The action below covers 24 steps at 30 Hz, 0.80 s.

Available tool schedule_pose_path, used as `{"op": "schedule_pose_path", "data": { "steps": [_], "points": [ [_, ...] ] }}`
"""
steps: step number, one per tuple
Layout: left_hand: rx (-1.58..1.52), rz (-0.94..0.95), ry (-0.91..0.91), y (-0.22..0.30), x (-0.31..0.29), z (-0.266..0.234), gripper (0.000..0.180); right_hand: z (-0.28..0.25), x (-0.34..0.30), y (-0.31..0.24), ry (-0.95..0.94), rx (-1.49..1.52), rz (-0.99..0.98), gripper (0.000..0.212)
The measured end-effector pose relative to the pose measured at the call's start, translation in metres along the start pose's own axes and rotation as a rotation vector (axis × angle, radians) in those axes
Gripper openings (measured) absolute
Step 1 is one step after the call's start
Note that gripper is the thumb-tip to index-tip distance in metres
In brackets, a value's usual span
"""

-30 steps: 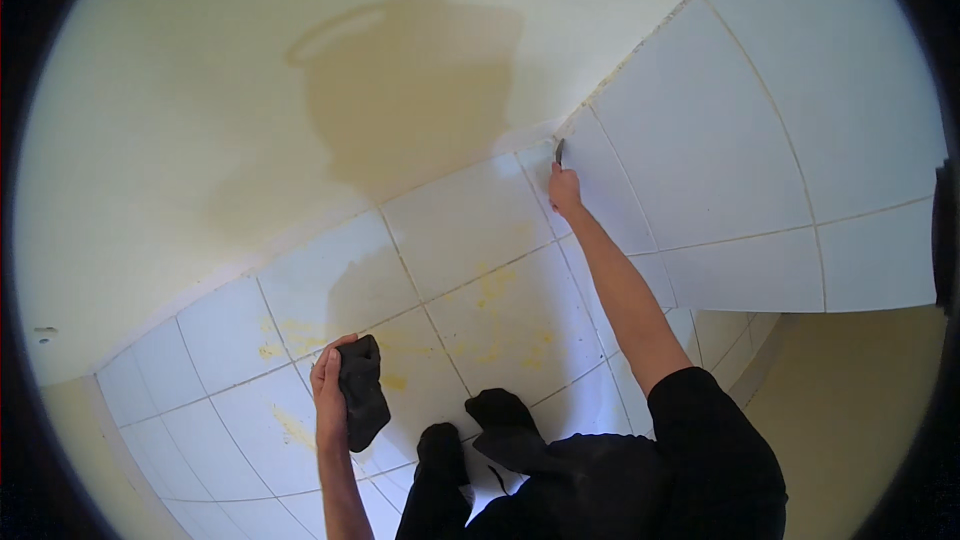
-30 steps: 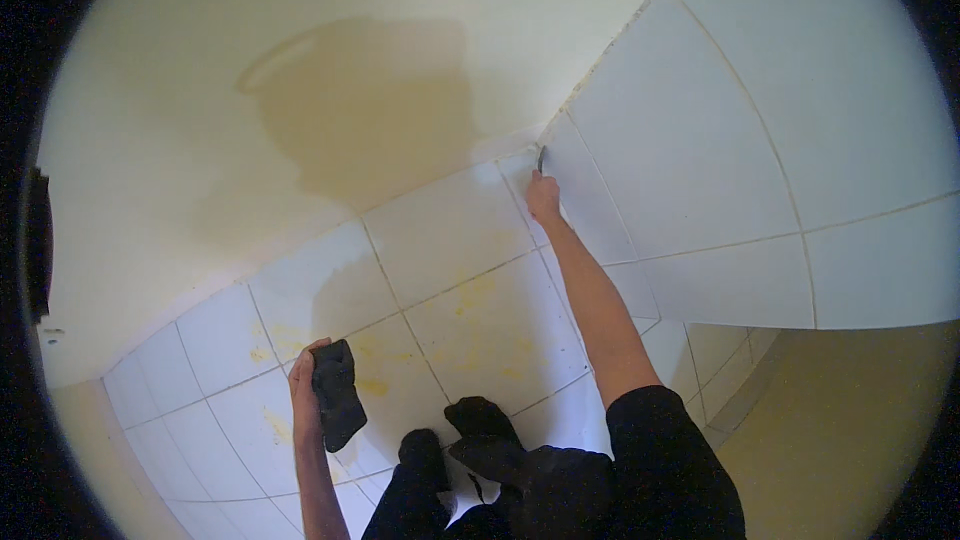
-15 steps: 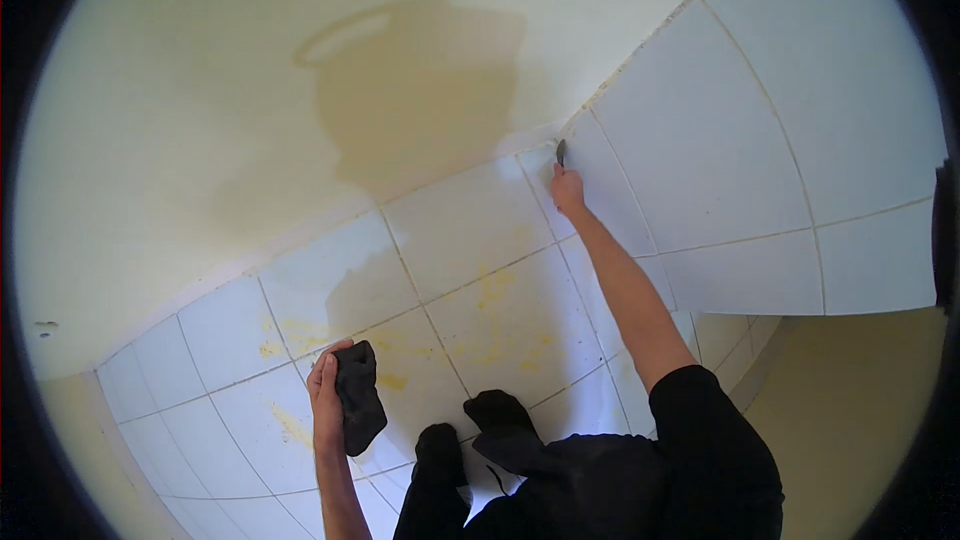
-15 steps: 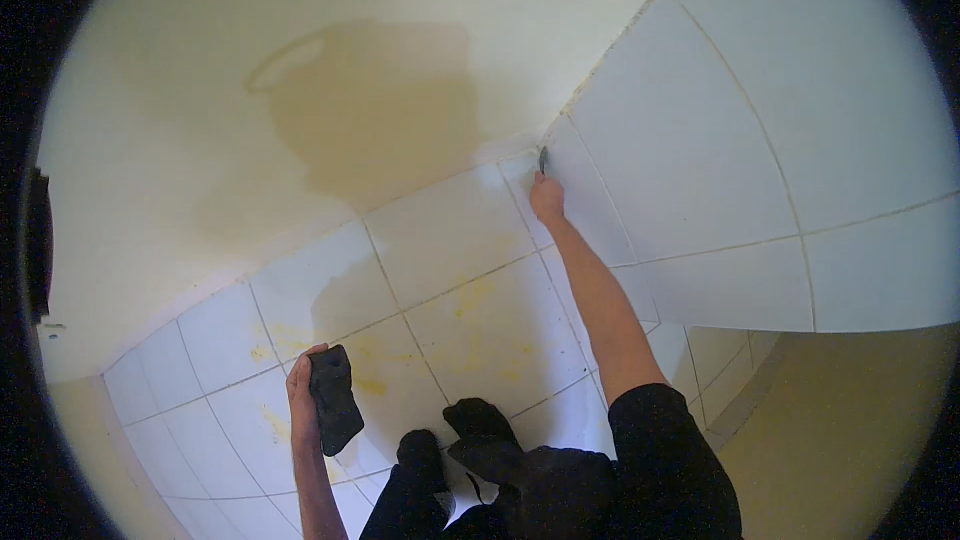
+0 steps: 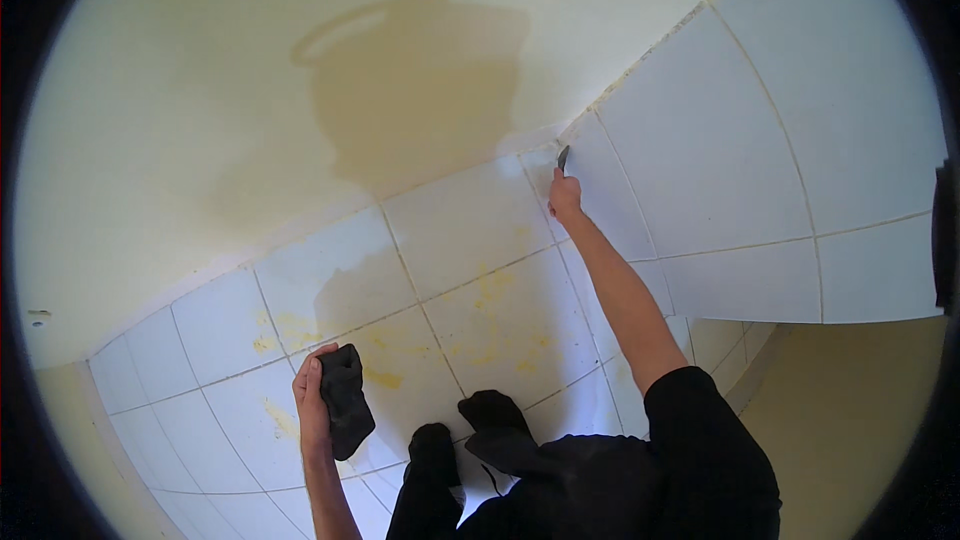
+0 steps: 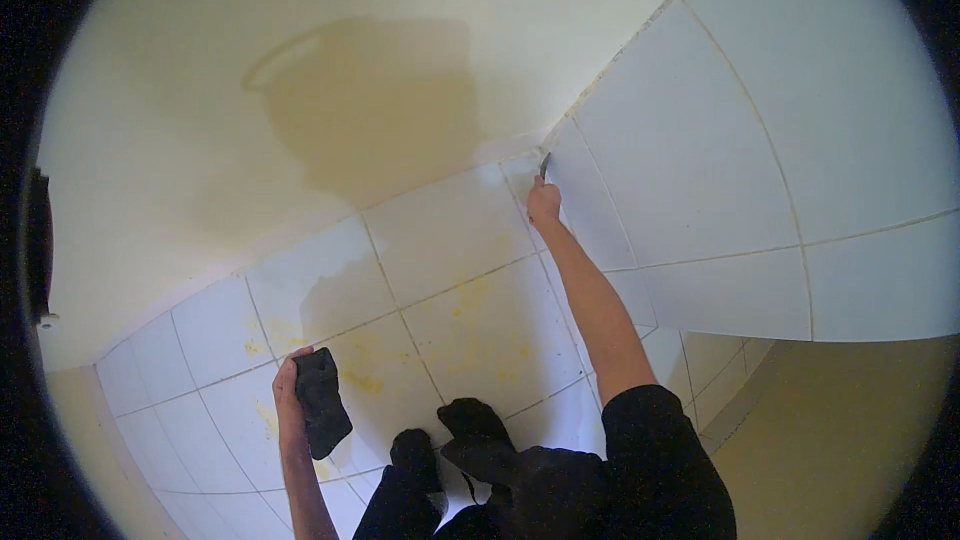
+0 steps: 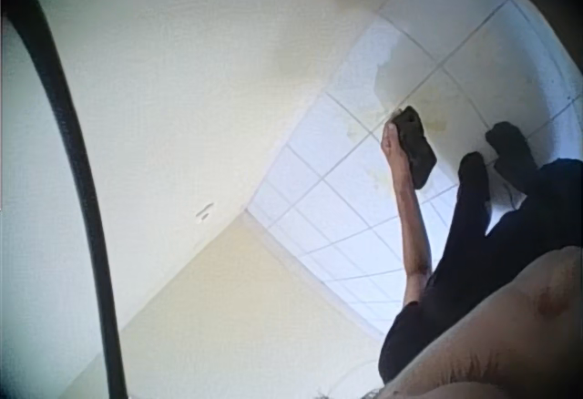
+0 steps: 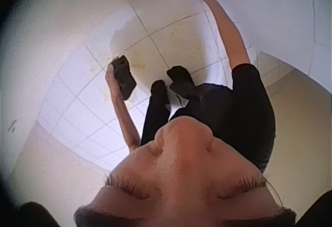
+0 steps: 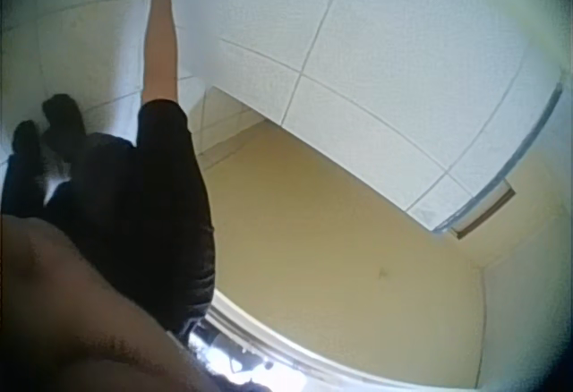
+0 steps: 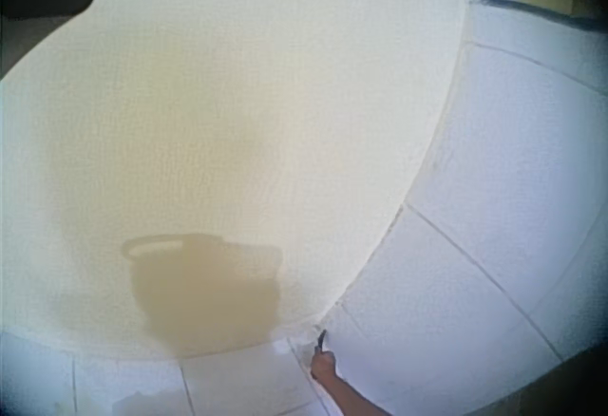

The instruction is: The person scrapes yellow residue from the tiled floor using a metal scraper while holding a cloth in the other hand.

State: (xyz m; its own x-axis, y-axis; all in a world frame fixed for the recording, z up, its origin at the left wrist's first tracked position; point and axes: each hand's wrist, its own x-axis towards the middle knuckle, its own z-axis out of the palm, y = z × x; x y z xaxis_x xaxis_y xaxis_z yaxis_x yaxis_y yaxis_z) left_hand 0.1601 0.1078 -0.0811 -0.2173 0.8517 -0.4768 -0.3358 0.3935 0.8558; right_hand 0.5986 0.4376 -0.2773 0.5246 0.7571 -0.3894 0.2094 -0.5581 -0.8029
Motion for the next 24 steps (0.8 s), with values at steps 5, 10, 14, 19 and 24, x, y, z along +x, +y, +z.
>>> {"op": "schedule_pose_path", "data": {
  "steps": [5, 10, 14, 19, 24],
  "points": [
    [-0.010, -0.027, 0.032, -0.001, -0.002, 0.002, 0.040, 0.010, 0.000, -0.006, -0.032, 0.117, 0.067, 0.048],
    [-0.022, 0.012, -0.060, -0.004, 0.012, 0.021, 0.040, -0.028, 0.084, 0.035, 0.172, -0.127, -0.162, 0.050],
    [-0.009, 0.016, 0.007, -0.005, 0.003, -0.002, 0.039, 0.019, 0.044, 0.042, 0.315, -0.336, -0.349, 0.053],
    [-0.022, 0.003, 0.048, -0.001, -0.002, -0.007, 0.039, -0.003, 0.019, -0.007, 0.099, -0.220, -0.141, 0.054],
    [-0.013, -0.001, -0.008, -0.007, 0.005, -0.006, 0.039, -0.003, 0.031, 0.002, 0.119, 0.032, -0.016, 0.052]
  ]
}}
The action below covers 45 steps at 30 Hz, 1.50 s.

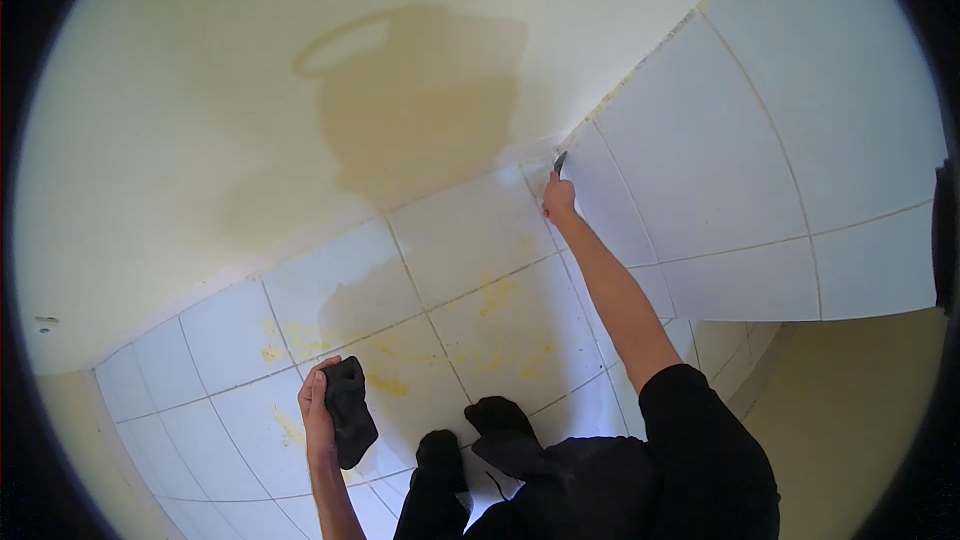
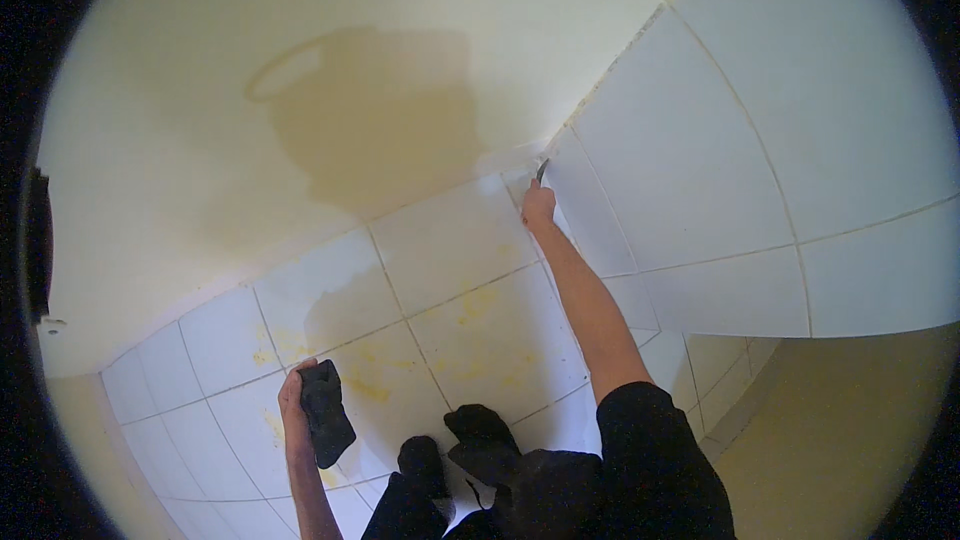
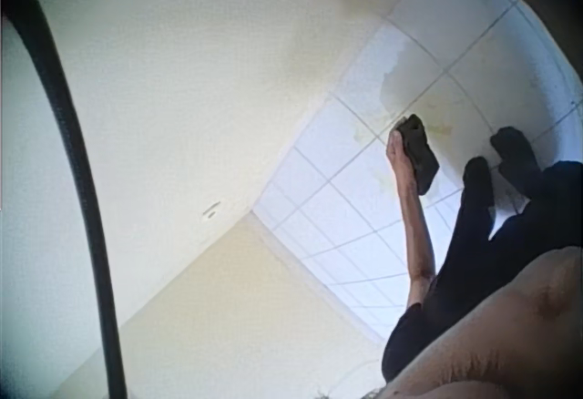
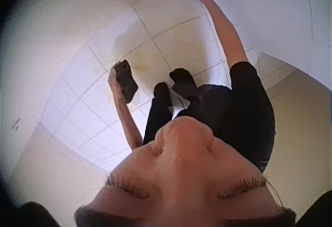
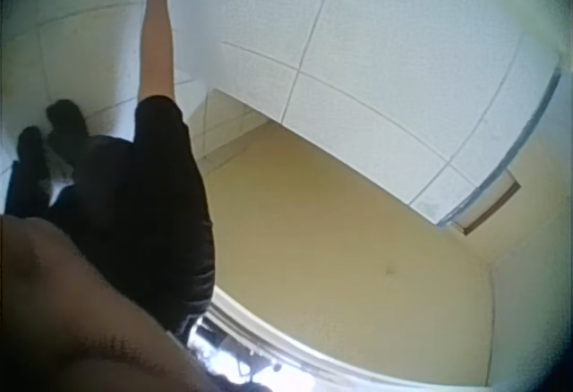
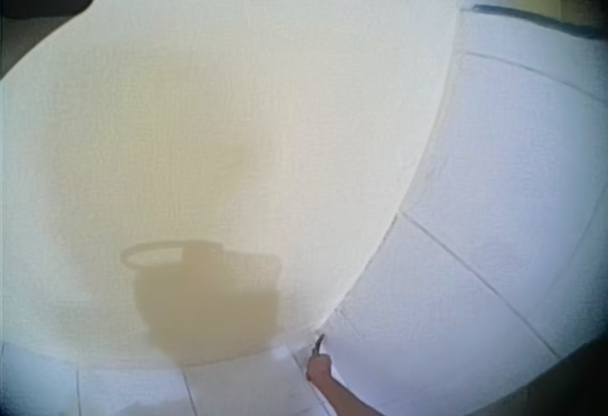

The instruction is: The person scrapes yellow residue from the tiled floor using a metal scraper while holding a cloth in the other hand.

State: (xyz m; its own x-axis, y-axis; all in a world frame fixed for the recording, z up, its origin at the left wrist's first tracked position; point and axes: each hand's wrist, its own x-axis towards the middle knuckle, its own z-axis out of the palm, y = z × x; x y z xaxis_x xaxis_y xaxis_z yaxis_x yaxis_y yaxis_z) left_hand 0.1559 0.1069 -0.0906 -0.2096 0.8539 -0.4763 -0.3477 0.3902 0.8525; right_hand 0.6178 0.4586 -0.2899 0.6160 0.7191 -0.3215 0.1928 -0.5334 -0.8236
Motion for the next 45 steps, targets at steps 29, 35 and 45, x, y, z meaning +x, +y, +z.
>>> {"op": "schedule_pose_path", "data": {
  "steps": [29, 35, 45],
  "points": [
    [-0.021, 0.041, 0.058, 0.013, -0.008, -0.004, 0.038, -0.005, -0.059, -0.024, 0.114, -0.447, -0.151, 0.054],
    [-0.052, 0.035, 0.029, 0.012, -0.004, -0.005, 0.037, -0.007, -0.027, -0.031, 0.098, -0.567, -0.256, 0.056],
    [-0.012, 0.053, 0.059, 0.011, -0.013, -0.007, 0.040, -0.019, -0.031, -0.030, 0.027, -0.712, -0.282, 0.049]
  ]
}}
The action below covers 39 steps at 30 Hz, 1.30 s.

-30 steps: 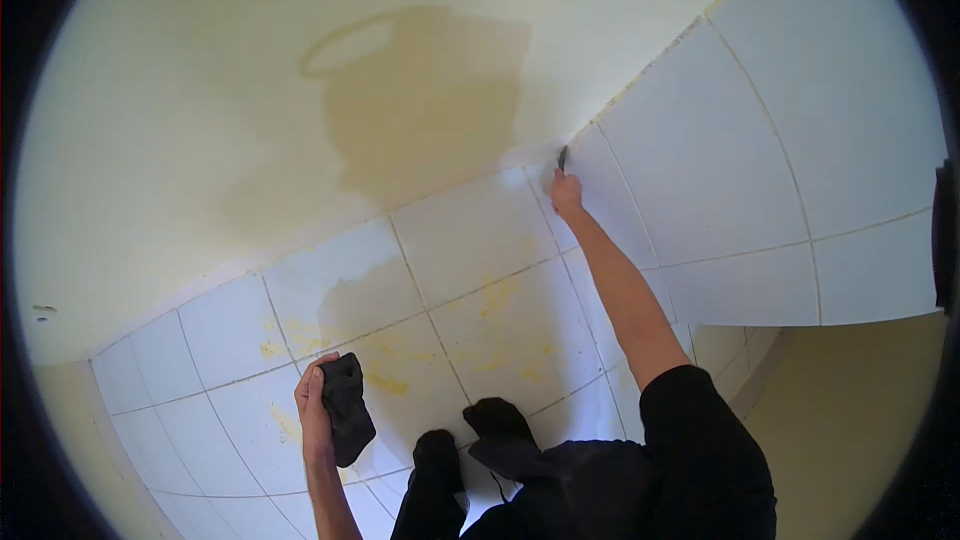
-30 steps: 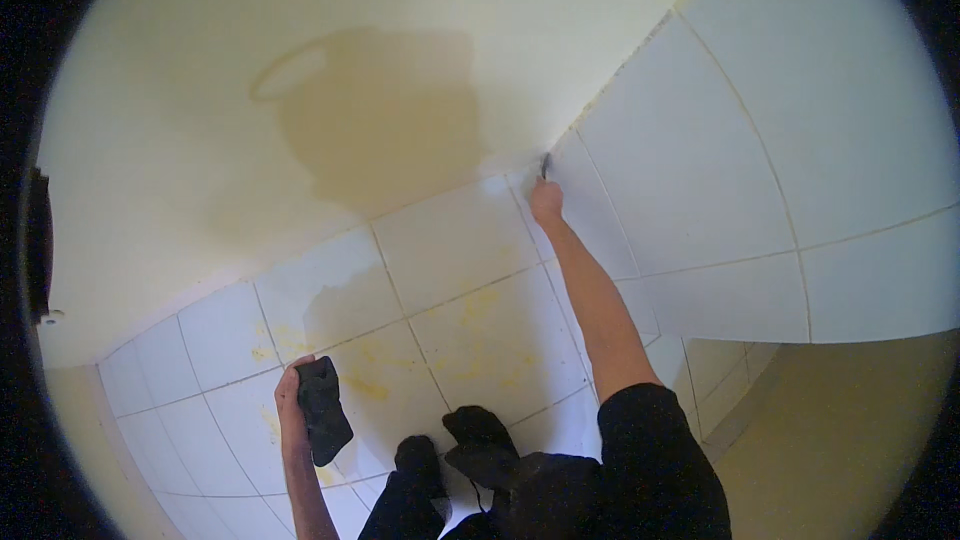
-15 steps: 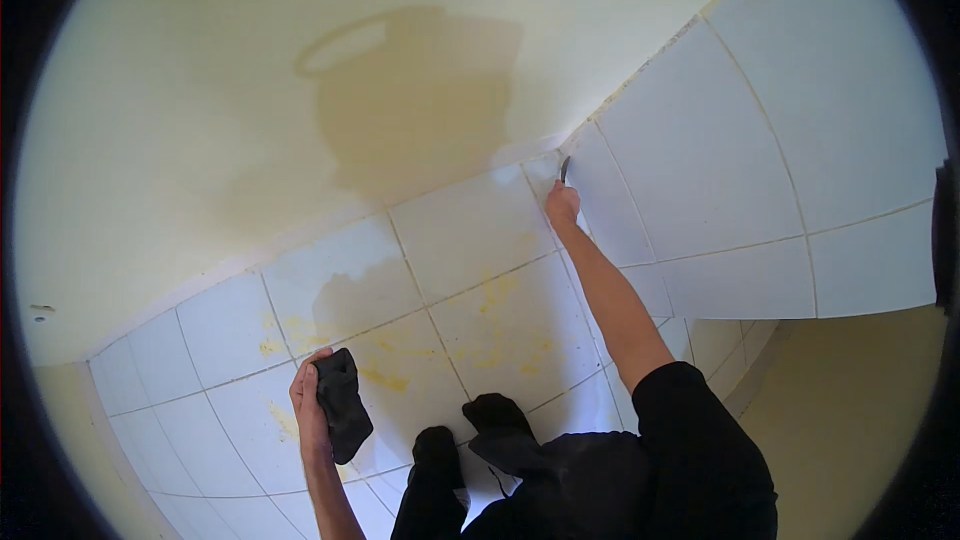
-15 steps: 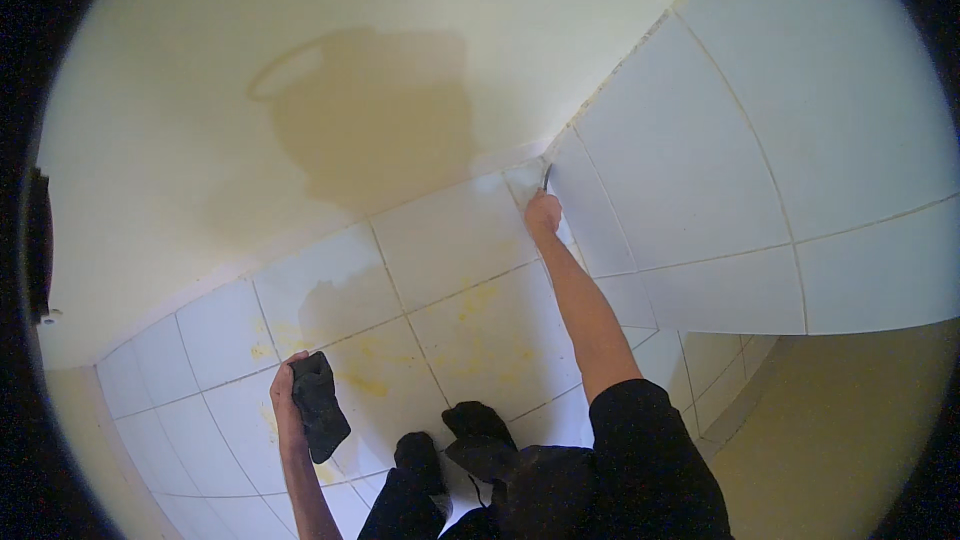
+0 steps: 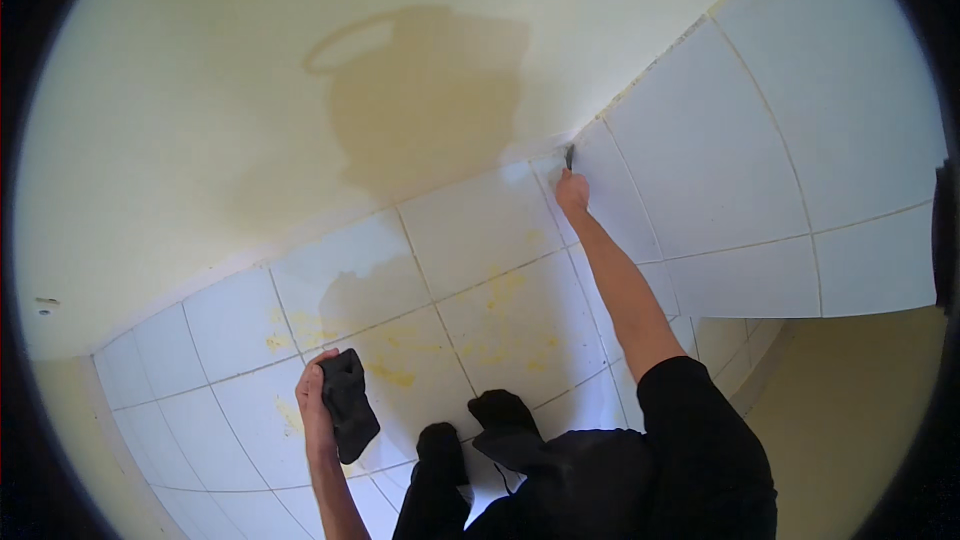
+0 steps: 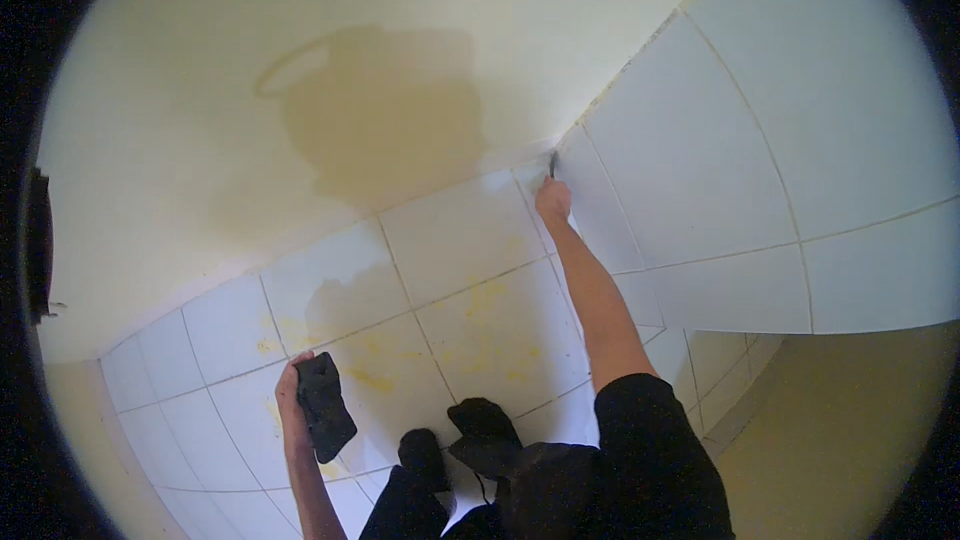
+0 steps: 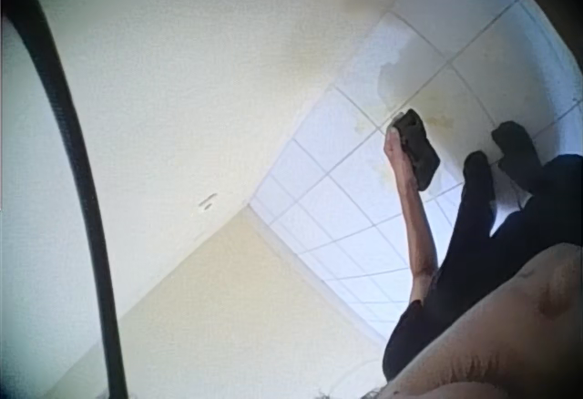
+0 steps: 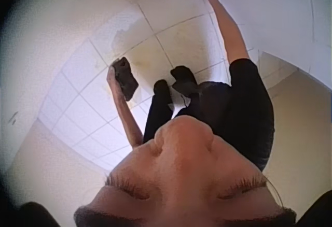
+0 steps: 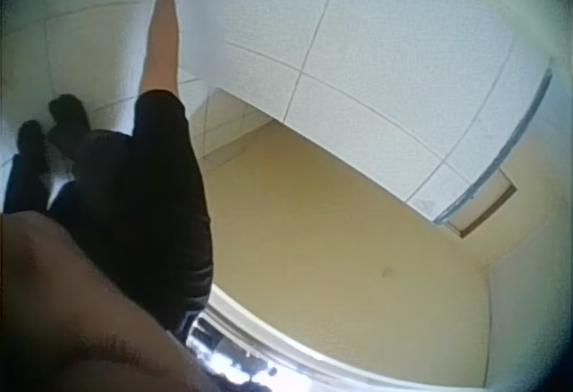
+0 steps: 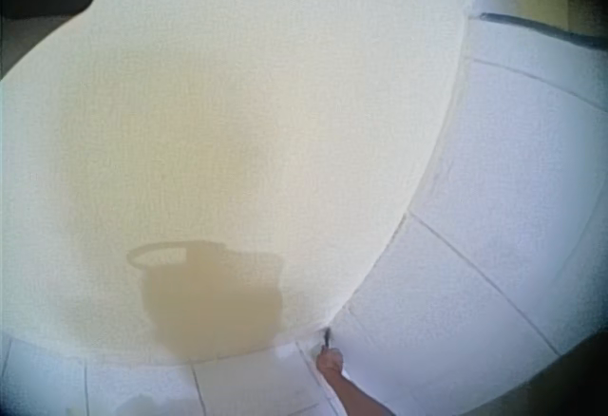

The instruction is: The person scrapes yellow residue from the tiled floor using a metal scraper while holding a cloth in the other hand.

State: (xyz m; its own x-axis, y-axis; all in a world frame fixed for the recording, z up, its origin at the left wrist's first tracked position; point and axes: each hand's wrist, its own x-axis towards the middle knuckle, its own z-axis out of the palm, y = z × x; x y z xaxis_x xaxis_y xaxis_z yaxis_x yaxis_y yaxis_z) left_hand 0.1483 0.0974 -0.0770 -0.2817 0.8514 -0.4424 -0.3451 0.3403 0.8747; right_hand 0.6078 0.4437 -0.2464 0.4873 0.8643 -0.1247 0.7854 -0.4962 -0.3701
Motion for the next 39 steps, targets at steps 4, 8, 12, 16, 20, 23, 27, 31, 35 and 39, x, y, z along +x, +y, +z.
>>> {"op": "schedule_pose_path", "data": {
  "steps": [4, 8, 12, 16, 20, 23, 27, 31, 35, 39],
  "points": [
    [-0.018, -0.015, 0.011, 0.002, -0.002, -0.003, 0.040, 0.020, -0.021, 0.018, 0.084, 0.127, 0.038, 0.059],
    [0.014, -0.008, -0.059, 0.000, 0.008, 0.012, 0.039, 0.041, 0.037, 0.021, 0.161, 0.144, -0.095, 0.057],
    [-0.002, 0.028, -0.048, -0.005, 0.011, 0.004, 0.038, 0.066, 0.041, 0.042, 0.059, 0.457, 0.238, 0.049],
    [-0.021, 0.003, -0.019, 0.002, 0.009, 0.009, 0.038, 0.078, 0.036, 0.029, 0.056, 0.376, 0.174, 0.049],
    [-0.001, -0.019, -0.071, -0.011, 0.018, 0.020, 0.038, 0.060, 0.040, 0.047, 0.278, 0.428, 0.184, 0.053],
    [0.026, -0.005, -0.003, -0.005, 0.004, -0.005, 0.039, 0.049, -0.025, 0.011, 0.077, 0.392, 0.158, 0.053],
    [0.028, -0.060, -0.111, -0.001, 0.014, 0.024, 0.039, 0.023, 0.003, 0.027, 0.053, 0.421, 0.249, 0.056],
    [0.008, -0.032, -0.076, -0.001, 0.017, 0.026, 0.039, 0.027, -0.001, 0.036, 0.142, 0.449, 0.162, 0.055],
    [-0.021, -0.040, -0.116, 0.000, 0.020, 0.022, 0.039, 0.010, -0.006, 0.029, 0.112, 0.295, 0.032, 0.056],
    [0.029, -0.044, -0.109, 0.004, 0.019, 0.023, 0.039, 0.006, -0.026, 0.010, 0.121, 0.358, 0.149, 0.058]
  ]
}}
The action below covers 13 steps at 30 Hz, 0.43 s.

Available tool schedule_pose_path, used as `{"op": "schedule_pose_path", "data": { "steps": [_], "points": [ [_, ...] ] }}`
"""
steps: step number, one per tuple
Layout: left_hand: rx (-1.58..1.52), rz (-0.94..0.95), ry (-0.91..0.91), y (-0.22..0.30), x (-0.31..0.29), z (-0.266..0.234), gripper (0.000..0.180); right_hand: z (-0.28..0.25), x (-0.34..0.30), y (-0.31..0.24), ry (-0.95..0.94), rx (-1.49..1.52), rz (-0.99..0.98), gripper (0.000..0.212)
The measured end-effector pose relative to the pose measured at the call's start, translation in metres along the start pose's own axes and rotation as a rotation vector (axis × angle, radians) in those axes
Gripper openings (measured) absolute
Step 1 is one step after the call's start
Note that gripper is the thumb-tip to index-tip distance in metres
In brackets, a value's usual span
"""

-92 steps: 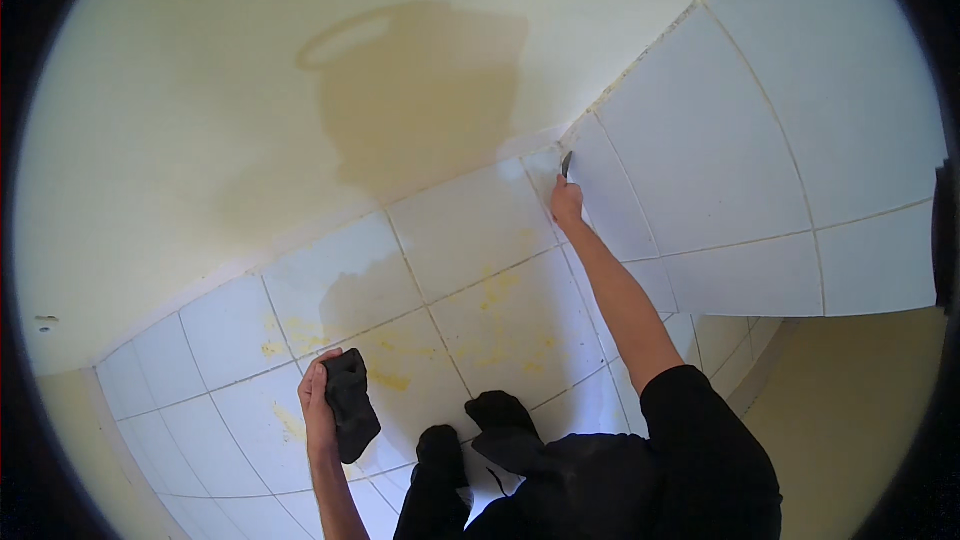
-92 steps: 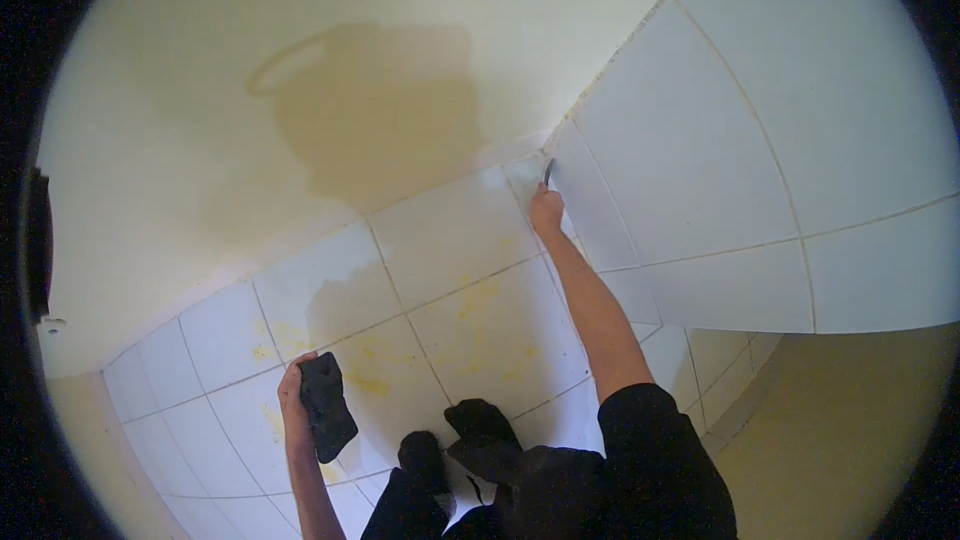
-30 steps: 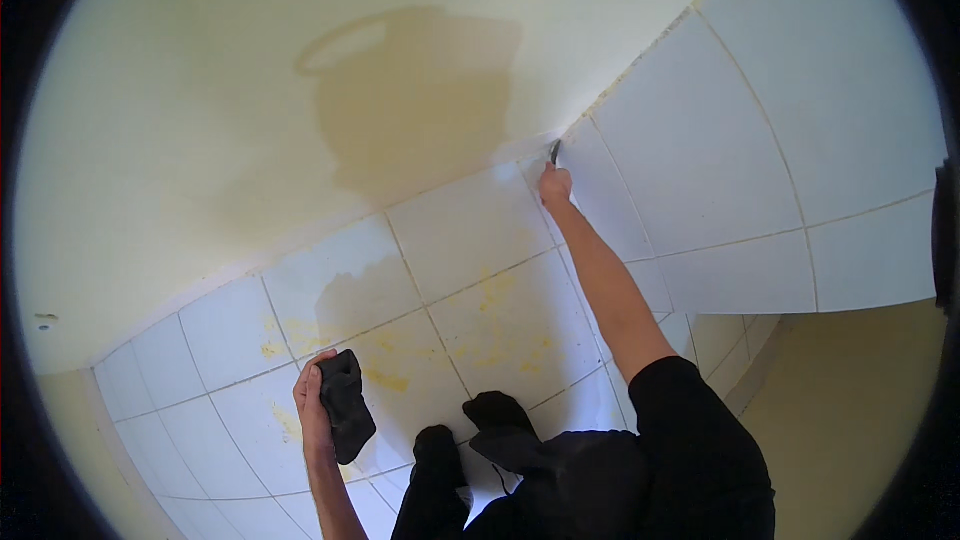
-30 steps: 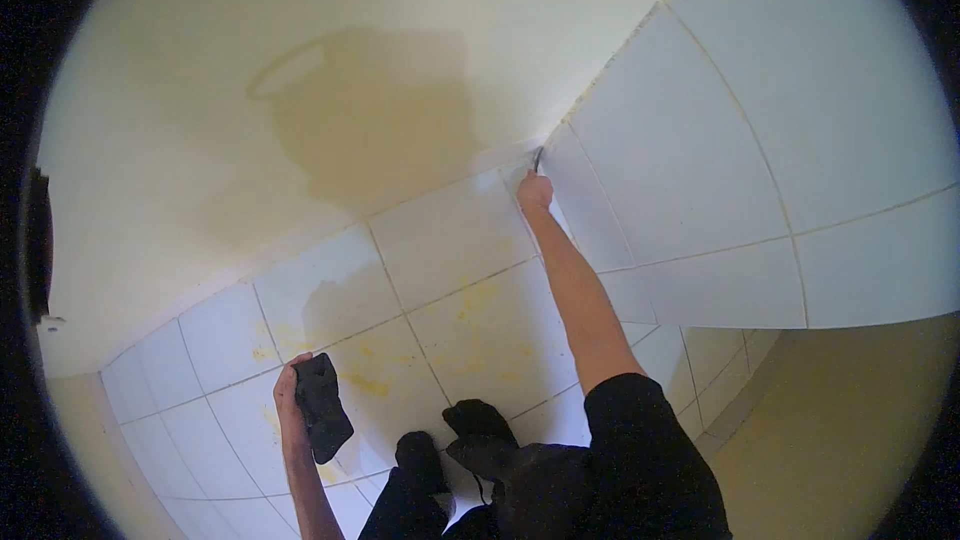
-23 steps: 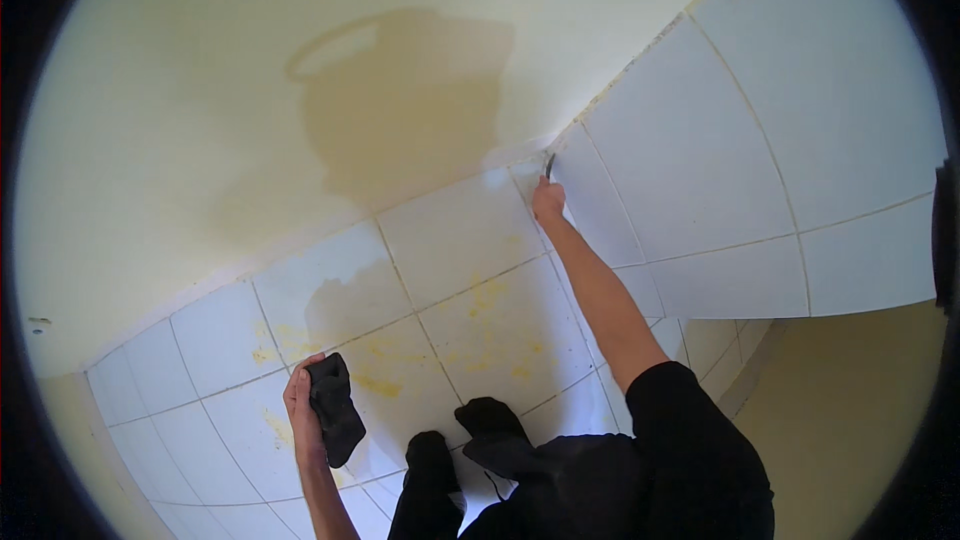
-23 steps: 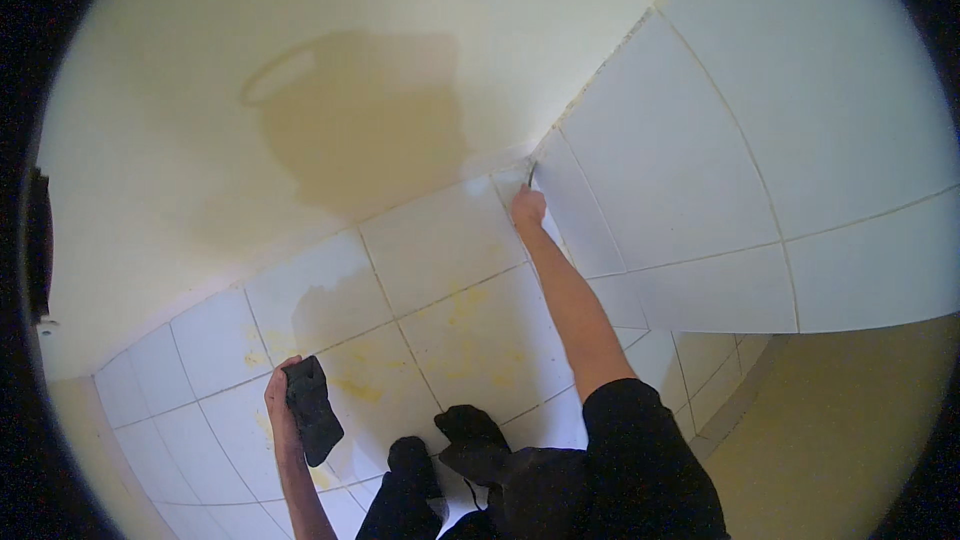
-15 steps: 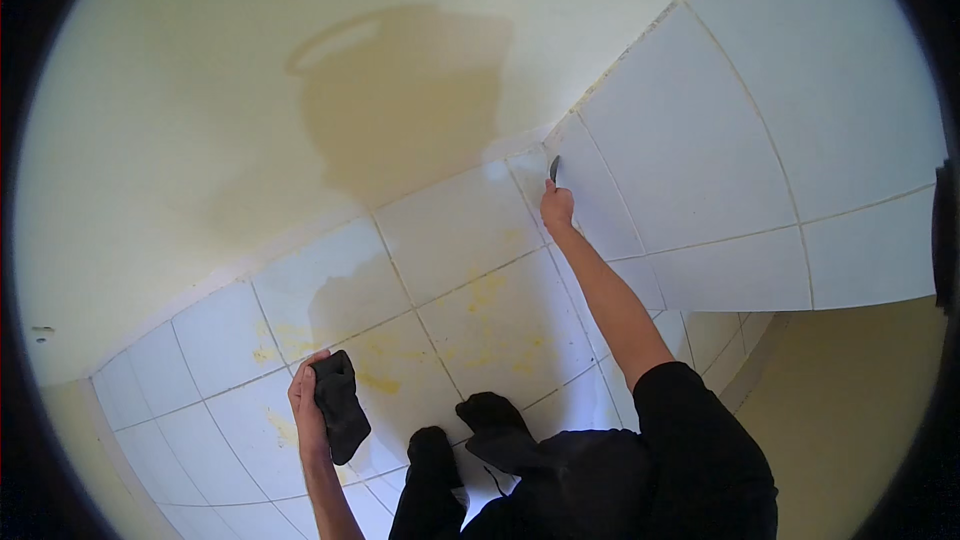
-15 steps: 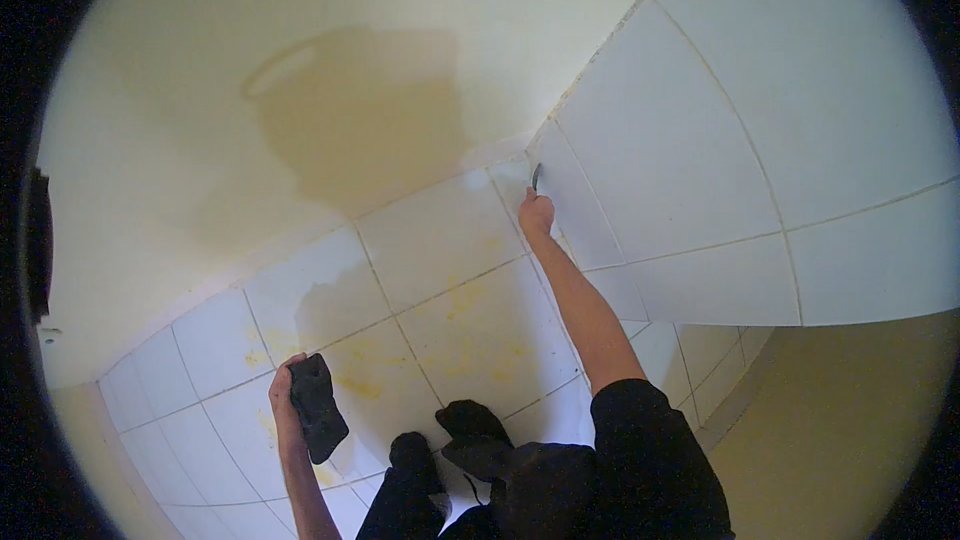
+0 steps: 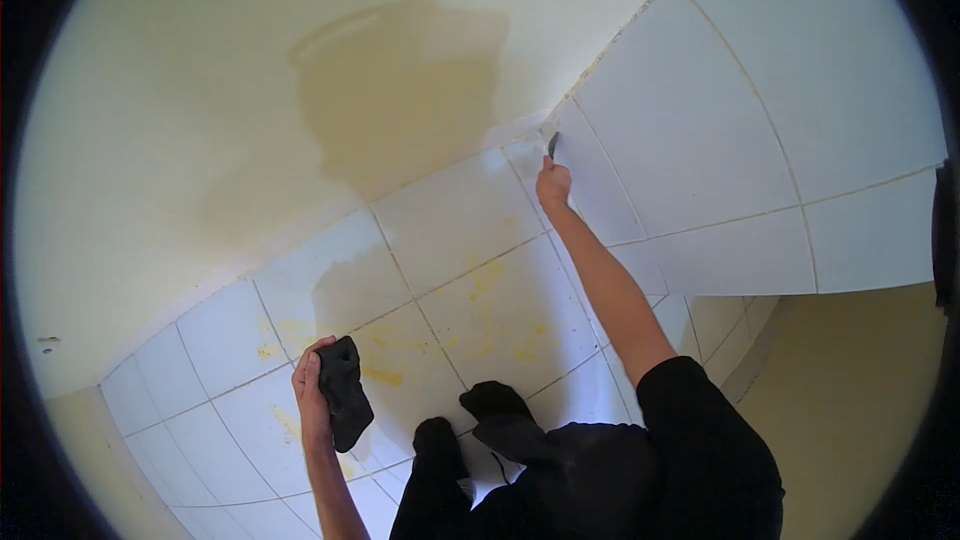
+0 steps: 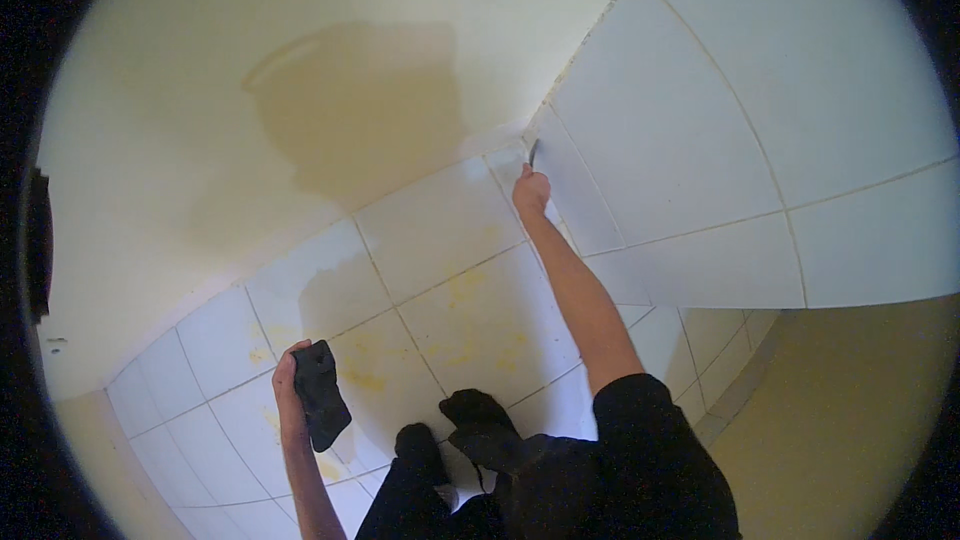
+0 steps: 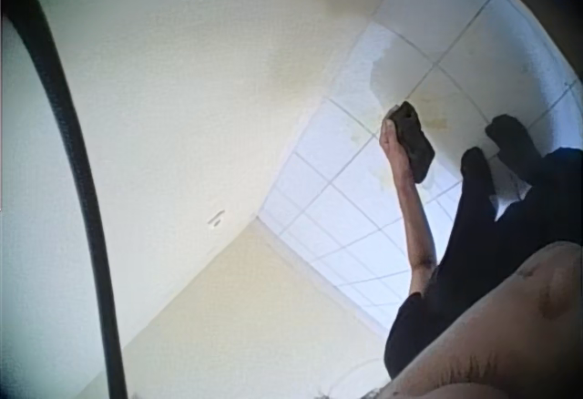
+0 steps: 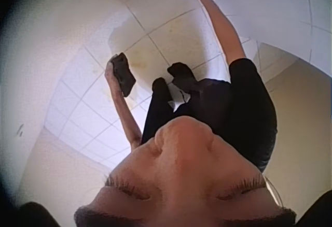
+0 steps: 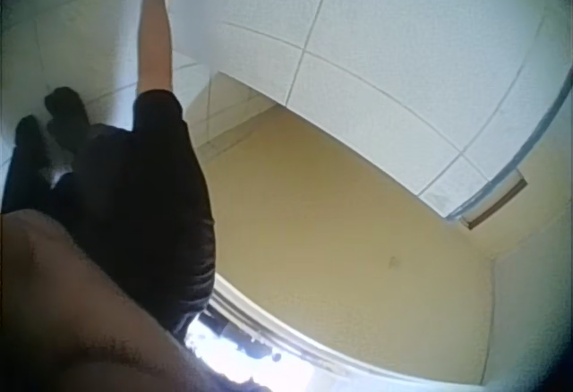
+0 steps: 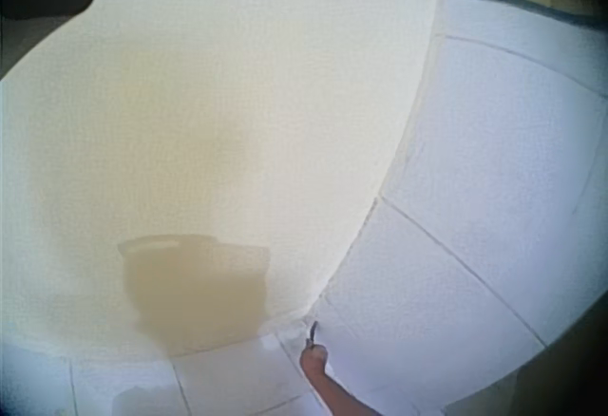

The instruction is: The person scrapes yellow residue from the tiled floor using a metal scraper while holding a cloth in the other hand.

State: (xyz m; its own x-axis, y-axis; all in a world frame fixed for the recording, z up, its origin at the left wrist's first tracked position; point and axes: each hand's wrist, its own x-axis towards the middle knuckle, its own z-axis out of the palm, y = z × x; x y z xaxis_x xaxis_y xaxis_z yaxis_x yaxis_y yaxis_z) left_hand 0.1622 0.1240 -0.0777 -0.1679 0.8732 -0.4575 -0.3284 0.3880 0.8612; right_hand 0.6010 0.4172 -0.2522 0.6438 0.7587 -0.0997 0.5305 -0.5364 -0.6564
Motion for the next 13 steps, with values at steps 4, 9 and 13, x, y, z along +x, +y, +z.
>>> {"op": "schedule_pose_path", "data": {
  "steps": [4, 9, 13],
  "points": [
    [-0.023, 0.037, 0.014, 0.000, -0.001, -0.004, 0.039, -0.028, 0.002, -0.009, -0.046, -0.124, -0.108, 0.056],
    [-0.003, 0.000, 0.004, -0.001, -0.005, -0.007, 0.039, -0.016, 0.000, -0.022, 0.013, -0.009, -0.068, 0.057],
    [-0.031, 0.014, -0.008, -0.002, -0.004, -0.005, 0.045, -0.034, -0.009, 0.010, -0.068, -0.118, -0.069, 0.058]
  ]
}}
